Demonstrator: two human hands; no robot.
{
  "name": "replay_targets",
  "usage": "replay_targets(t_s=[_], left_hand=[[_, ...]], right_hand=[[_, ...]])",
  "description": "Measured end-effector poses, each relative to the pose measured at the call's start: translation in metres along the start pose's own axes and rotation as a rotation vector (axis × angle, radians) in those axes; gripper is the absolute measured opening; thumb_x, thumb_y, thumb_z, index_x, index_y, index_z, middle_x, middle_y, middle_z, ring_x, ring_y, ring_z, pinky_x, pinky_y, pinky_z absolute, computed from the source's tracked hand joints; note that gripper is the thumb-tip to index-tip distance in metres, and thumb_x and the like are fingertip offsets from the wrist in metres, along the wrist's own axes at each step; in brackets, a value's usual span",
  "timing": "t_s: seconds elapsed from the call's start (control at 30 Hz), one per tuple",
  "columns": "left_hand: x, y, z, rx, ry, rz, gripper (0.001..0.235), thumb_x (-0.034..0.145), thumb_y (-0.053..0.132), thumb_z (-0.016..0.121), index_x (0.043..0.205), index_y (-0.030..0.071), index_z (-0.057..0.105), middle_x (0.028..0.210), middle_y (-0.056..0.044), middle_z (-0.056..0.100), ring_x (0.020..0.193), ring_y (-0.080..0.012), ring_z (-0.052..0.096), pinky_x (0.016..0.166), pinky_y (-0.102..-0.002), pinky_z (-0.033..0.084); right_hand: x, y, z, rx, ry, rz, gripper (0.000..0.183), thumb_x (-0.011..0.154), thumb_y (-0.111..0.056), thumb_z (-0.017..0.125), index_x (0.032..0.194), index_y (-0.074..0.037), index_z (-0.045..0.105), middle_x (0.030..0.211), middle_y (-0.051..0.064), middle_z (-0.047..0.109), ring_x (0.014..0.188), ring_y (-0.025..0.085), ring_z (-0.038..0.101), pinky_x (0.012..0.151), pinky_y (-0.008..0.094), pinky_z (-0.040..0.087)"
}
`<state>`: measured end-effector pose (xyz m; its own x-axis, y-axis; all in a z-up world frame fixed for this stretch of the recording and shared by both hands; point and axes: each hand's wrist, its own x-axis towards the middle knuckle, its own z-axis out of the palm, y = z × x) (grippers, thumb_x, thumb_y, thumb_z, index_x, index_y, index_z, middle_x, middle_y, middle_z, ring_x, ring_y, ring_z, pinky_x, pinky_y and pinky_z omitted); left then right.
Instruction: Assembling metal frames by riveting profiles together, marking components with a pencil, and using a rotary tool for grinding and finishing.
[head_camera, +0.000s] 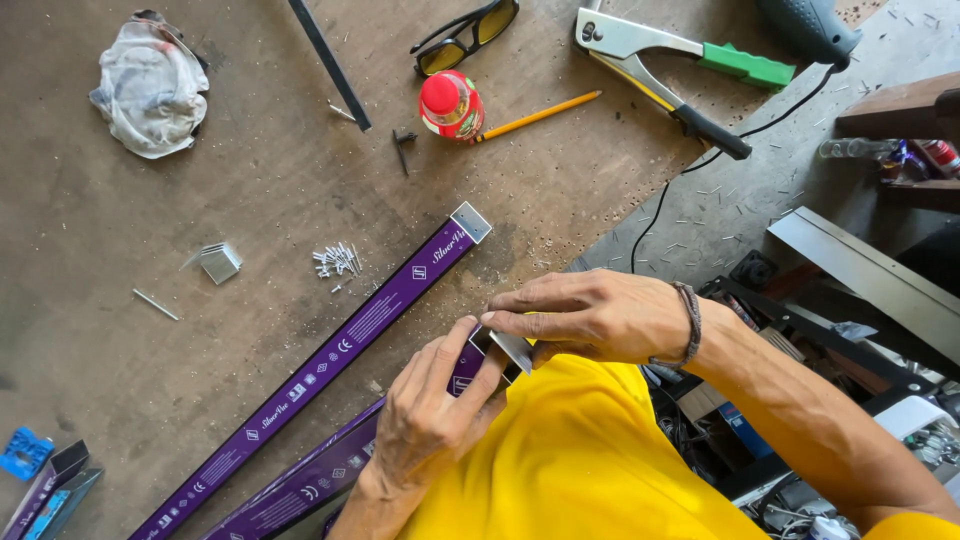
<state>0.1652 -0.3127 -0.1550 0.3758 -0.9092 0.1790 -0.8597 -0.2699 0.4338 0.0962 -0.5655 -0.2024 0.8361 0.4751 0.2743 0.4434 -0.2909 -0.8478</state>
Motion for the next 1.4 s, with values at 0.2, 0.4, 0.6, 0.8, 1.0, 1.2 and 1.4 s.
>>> replay_targets(t_s=[0.2, 0.4, 0.6, 0.8, 1.0, 1.2, 1.4], left_hand=[[-0.008, -0.005, 0.001, 0.001, -0.033, -0.017, 0.047, 0.090, 0.024, 0.082, 0.130, 0.006, 0.063, 0.126, -0.030, 0.062, 0.095, -0.0344, 0.071, 0.086, -0.044, 0.065], [-0.005, -0.004, -0.005, -0.006, -0.071, -0.019, 0.050, 0.090, 0.027, 0.084, 0.131, 0.007, 0.063, 0.126, -0.028, 0.062, 0.098, -0.0337, 0.071, 0.085, -0.043, 0.065], [-0.007, -0.005, -0.003, -0.019, -0.070, -0.020, 0.048, 0.089, 0.028, 0.084, 0.127, 0.006, 0.065, 0.127, -0.031, 0.062, 0.098, -0.0361, 0.072, 0.086, -0.045, 0.065], [-0.003, -0.004, -0.008, -0.023, -0.075, -0.021, 0.047, 0.093, 0.030, 0.080, 0.130, 0.006, 0.063, 0.127, -0.029, 0.062, 0.095, -0.0327, 0.072, 0.083, -0.042, 0.066], [0.000, -0.009, -0.012, -0.076, -0.068, 0.000, 0.043, 0.094, 0.021, 0.076, 0.132, 0.006, 0.063, 0.124, -0.030, 0.062, 0.090, -0.0315, 0.071, 0.081, -0.039, 0.065], [0.013, -0.011, -0.022, -0.334, -0.127, -0.032, 0.021, 0.091, 0.016, 0.073, 0.104, 0.003, 0.064, 0.124, -0.026, 0.060, 0.098, -0.0339, 0.072, 0.088, -0.039, 0.064], [0.028, -0.042, -0.029, -0.986, -0.274, -0.259, 0.035, 0.069, 0.010, 0.078, 0.104, 0.007, 0.076, 0.112, -0.010, 0.073, 0.099, -0.0187, 0.073, 0.091, -0.028, 0.057]], right_hand=[[-0.015, 0.008, 0.002, 0.097, 0.113, 0.163, 0.084, 0.093, -0.032, 0.078, 0.159, -0.011, 0.031, 0.160, 0.022, 0.045, 0.143, 0.040, 0.057, 0.117, 0.048, 0.050], [-0.014, 0.007, 0.022, 0.073, 0.221, 0.181, 0.059, 0.093, -0.040, 0.072, 0.140, -0.006, 0.059, 0.136, 0.019, 0.066, 0.119, 0.033, 0.071, 0.102, 0.043, 0.057], [-0.004, 0.006, 0.025, 0.173, 0.217, 0.085, 0.058, 0.097, -0.036, 0.069, 0.142, -0.002, 0.055, 0.144, 0.020, 0.061, 0.132, 0.036, 0.066, 0.110, 0.045, 0.056], [-0.009, 0.011, 0.031, 0.132, 0.283, 0.024, 0.055, 0.100, -0.038, 0.067, 0.141, -0.002, 0.057, 0.144, 0.021, 0.061, 0.123, 0.036, 0.072, 0.101, 0.046, 0.058], [-0.028, 0.076, 0.019, -0.081, 0.364, 0.258, 0.037, 0.102, -0.026, 0.064, 0.135, -0.008, 0.063, 0.138, 0.014, 0.066, 0.127, 0.032, 0.065, 0.109, 0.047, 0.050], [-0.022, 0.201, 0.007, -0.740, 0.455, 0.606, 0.059, 0.090, 0.002, 0.076, 0.144, 0.001, 0.054, 0.143, 0.026, 0.049, 0.131, 0.043, 0.047, 0.106, 0.056, 0.052], [-0.039, 0.242, 0.003, -0.912, 0.357, 0.498, 0.006, 0.101, -0.013, 0.066, 0.104, -0.009, 0.068, 0.121, 0.015, 0.060, 0.116, 0.033, 0.053, 0.103, 0.052, 0.036]])
